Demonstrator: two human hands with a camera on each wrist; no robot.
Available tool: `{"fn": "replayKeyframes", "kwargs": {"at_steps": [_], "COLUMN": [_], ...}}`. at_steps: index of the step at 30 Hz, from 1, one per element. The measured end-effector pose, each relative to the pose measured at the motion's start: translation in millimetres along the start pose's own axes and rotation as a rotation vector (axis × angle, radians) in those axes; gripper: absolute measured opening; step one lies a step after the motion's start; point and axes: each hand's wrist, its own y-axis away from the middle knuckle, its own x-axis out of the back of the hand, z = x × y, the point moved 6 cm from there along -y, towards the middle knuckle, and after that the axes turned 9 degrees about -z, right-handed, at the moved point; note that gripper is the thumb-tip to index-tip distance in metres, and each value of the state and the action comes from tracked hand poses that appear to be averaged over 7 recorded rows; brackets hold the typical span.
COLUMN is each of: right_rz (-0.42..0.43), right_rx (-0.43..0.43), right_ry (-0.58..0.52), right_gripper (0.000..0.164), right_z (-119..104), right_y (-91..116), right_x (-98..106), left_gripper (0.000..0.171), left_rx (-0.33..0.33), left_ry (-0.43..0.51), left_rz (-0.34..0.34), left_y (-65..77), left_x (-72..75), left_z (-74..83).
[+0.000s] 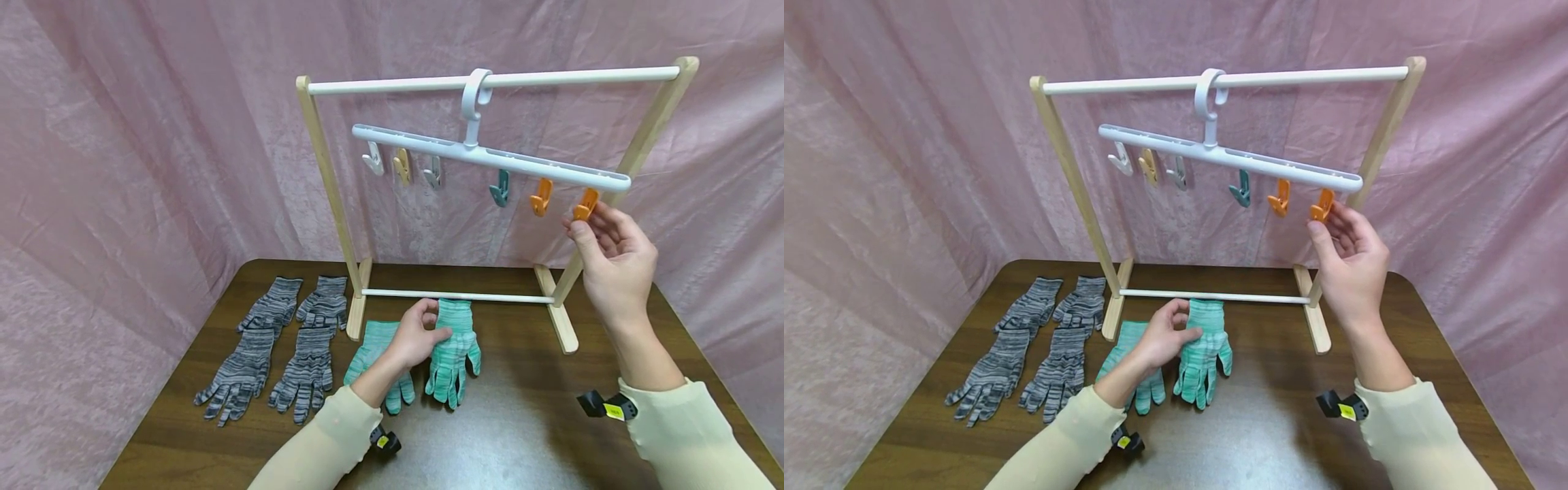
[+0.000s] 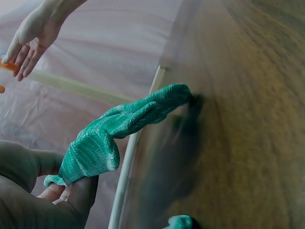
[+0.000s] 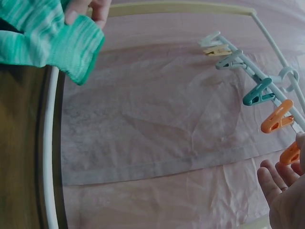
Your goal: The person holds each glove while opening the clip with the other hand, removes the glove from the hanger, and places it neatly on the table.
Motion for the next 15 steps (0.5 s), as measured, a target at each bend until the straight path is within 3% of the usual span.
{"fn": "replayKeyframes", "kwargs": {"at_steps": [7,15], "right_rz": [0.043,0.067], "right_rx": [-0.042,-0.089], "right_ry": [-0.007,0.116], "right_gripper": [0.036,0.037], "right_z": [3,3], "right_y": [3,9], "right_x": [6,12], "left_gripper": [0.044,0.041], "left_rx": [0.0,0.031], "left_ry": [-0.042,-0.098], "left_rz": [0.008,0.002], "left_y": [-2.1,-1.8], "left_x": [-1.4,-3.1], "left_z": [-9.3,-13.6]}}
